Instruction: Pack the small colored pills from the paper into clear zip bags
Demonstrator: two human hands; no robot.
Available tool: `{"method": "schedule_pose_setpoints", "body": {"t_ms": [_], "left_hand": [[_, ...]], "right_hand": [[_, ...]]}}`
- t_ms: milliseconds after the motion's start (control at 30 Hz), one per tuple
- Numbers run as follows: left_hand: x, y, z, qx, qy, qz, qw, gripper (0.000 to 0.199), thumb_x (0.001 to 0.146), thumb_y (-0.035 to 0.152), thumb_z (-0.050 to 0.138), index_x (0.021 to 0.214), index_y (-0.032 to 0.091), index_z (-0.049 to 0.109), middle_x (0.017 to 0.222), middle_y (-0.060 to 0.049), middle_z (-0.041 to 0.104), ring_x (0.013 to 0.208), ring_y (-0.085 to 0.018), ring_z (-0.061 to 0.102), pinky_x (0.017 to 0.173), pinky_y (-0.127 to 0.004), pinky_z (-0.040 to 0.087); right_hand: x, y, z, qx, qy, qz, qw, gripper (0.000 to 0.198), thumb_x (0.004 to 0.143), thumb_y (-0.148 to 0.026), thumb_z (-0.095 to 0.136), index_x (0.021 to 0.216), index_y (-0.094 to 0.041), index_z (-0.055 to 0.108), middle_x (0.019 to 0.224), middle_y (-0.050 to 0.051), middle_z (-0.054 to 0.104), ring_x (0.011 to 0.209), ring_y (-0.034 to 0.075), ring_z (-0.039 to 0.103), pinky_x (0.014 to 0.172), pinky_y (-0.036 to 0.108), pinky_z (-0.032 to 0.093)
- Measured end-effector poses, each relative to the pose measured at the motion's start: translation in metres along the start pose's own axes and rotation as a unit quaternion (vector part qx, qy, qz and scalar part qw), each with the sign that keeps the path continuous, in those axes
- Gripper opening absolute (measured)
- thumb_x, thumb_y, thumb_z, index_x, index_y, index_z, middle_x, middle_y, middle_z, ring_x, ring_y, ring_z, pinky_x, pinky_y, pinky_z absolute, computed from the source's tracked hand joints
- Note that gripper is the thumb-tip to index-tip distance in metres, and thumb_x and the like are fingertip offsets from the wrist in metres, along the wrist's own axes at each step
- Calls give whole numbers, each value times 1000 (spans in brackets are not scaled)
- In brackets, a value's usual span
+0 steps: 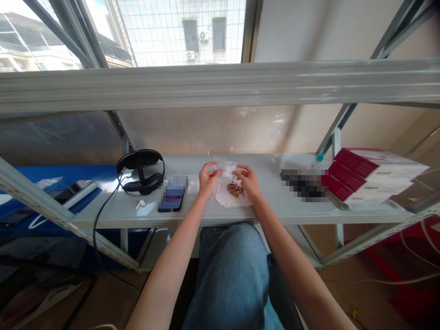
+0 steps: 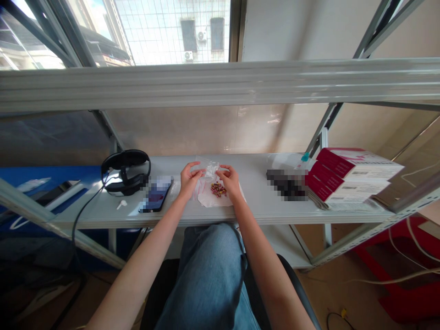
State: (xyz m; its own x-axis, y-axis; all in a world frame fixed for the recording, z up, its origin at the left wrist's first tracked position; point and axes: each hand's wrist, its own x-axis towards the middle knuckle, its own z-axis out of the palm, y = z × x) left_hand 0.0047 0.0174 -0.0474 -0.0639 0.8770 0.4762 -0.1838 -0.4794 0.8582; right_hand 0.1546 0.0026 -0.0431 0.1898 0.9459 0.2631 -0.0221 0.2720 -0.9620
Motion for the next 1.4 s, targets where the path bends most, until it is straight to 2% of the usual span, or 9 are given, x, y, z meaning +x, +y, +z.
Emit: {"method": "schedule_pose_setpoints", "body": {"t_ms": [200,500,633,767,867,933,1033,1267,1400], "left_hand": [[-1,3,0,24,35,30,999,60,67,16,63,119,29,37,119,-7,47,67,-9,63,65,-25,53],[-5,8,3,19,10,1,1000,64,69,27,64,124,26,30,89,-2,62,59,-8,60,63,-26,52],[-6,10,1,92,26,42,995,65,71,31,63,126,26,29,96,-5,62,67,-11,61,67,-27,50],[-4,34,-5,276,72,192,939,65,69,34,65,125,24,36,129,-12,44,107,-23,52,90,-38,41],[1,61,-7,401,-73,254,877,63,67,38,67,124,24,42,128,-10,47,118,-27,42,100,-43,28],[4,73,-4,450,-187,255,835,71,63,40,70,127,27,41,123,-8,51,115,-28,44,100,-44,26],[6,75,0,477,-262,247,802,79,57,43,73,127,28,41,124,-8,50,112,-29,45,98,-43,27],[2,66,-7,555,-293,230,744,60,69,36,64,125,26,43,115,-8,56,104,-26,49,91,-38,32],[-1,76,-27,565,-289,224,740,63,72,42,60,129,27,37,120,-7,52,108,-25,48,93,-38,32]], "right_hand": [[0,1,-1,36,-4,-12,999,40,59,-36,66,93,-20,53,67,-1,62,57,11,51,49,22,36],[0,6,-1,22,-8,-50,998,41,61,-36,65,92,-23,42,65,-5,58,56,11,51,54,24,39],[0,7,-1,9,-11,-62,998,40,63,-37,64,94,-23,43,68,-3,58,60,12,53,58,25,41],[-2,4,0,6,-35,-61,998,37,64,-37,64,93,-23,46,68,-3,60,64,13,56,61,26,42],[-4,1,2,20,-66,-50,996,36,64,-37,65,92,-23,48,68,-3,61,62,13,57,61,26,43],[-5,-1,2,35,-83,-40,995,35,63,-36,66,90,-22,48,67,-3,62,61,13,57,60,26,42],[-8,-4,2,50,-93,-31,994,34,62,-35,67,88,-22,49,65,-3,61,60,13,56,59,25,42],[-12,-10,5,56,-140,-11,988,32,62,-40,67,78,-21,47,65,-2,61,57,11,53,55,24,40],[-11,-14,6,32,-127,-23,991,29,66,-44,61,81,-21,51,79,1,64,61,11,52,54,23,38]]}}
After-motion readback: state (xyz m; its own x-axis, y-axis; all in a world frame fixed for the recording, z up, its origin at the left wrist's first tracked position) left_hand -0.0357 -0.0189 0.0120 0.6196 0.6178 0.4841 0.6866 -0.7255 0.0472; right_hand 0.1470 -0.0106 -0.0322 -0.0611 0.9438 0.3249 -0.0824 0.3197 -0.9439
